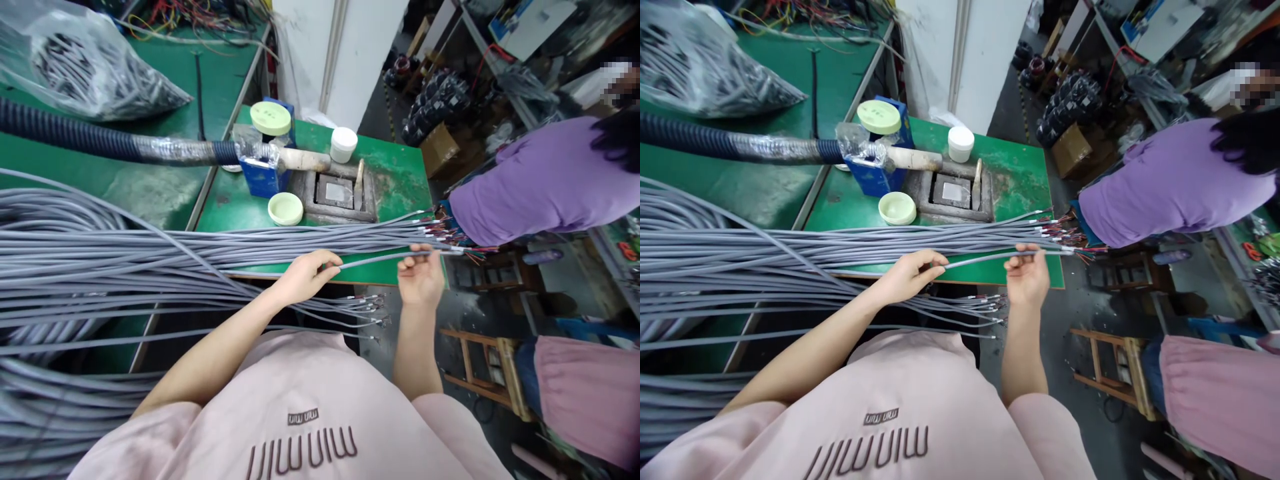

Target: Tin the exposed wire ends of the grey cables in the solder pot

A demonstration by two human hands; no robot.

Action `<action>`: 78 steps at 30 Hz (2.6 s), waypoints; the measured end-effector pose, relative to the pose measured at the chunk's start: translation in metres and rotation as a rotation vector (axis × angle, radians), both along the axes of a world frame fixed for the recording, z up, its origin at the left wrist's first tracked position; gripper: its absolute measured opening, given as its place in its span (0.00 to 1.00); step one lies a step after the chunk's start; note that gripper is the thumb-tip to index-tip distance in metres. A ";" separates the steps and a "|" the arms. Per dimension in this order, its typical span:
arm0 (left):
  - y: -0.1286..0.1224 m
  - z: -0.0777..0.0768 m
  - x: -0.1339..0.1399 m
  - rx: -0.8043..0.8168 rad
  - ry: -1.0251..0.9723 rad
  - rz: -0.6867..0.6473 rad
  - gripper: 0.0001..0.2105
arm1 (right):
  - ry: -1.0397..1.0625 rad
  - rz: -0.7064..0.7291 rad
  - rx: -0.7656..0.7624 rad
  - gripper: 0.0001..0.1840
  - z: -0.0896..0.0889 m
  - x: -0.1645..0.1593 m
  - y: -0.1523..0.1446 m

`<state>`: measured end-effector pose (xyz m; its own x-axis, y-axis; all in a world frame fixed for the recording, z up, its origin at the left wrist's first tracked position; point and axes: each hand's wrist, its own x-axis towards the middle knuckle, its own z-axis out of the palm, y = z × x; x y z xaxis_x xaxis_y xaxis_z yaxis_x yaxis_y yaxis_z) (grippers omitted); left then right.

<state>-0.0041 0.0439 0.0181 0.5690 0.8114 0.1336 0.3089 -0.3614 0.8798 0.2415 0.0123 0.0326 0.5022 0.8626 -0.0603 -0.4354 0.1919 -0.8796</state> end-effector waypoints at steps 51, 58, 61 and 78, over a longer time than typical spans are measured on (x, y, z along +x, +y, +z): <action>-0.037 -0.001 0.007 -0.458 -0.892 0.479 0.13 | -0.793 0.409 0.103 0.08 -0.005 -0.101 -0.014; -0.031 -0.011 0.000 -0.433 -0.788 0.544 0.13 | -0.979 0.467 0.147 0.07 0.009 -0.110 0.018; -0.026 -0.014 -0.012 -0.212 -0.558 0.563 0.10 | -1.086 0.469 0.134 0.11 0.020 -0.116 0.042; -0.016 -0.058 -0.040 0.472 0.285 0.563 0.17 | -1.941 0.684 -0.093 0.13 0.014 -0.168 0.168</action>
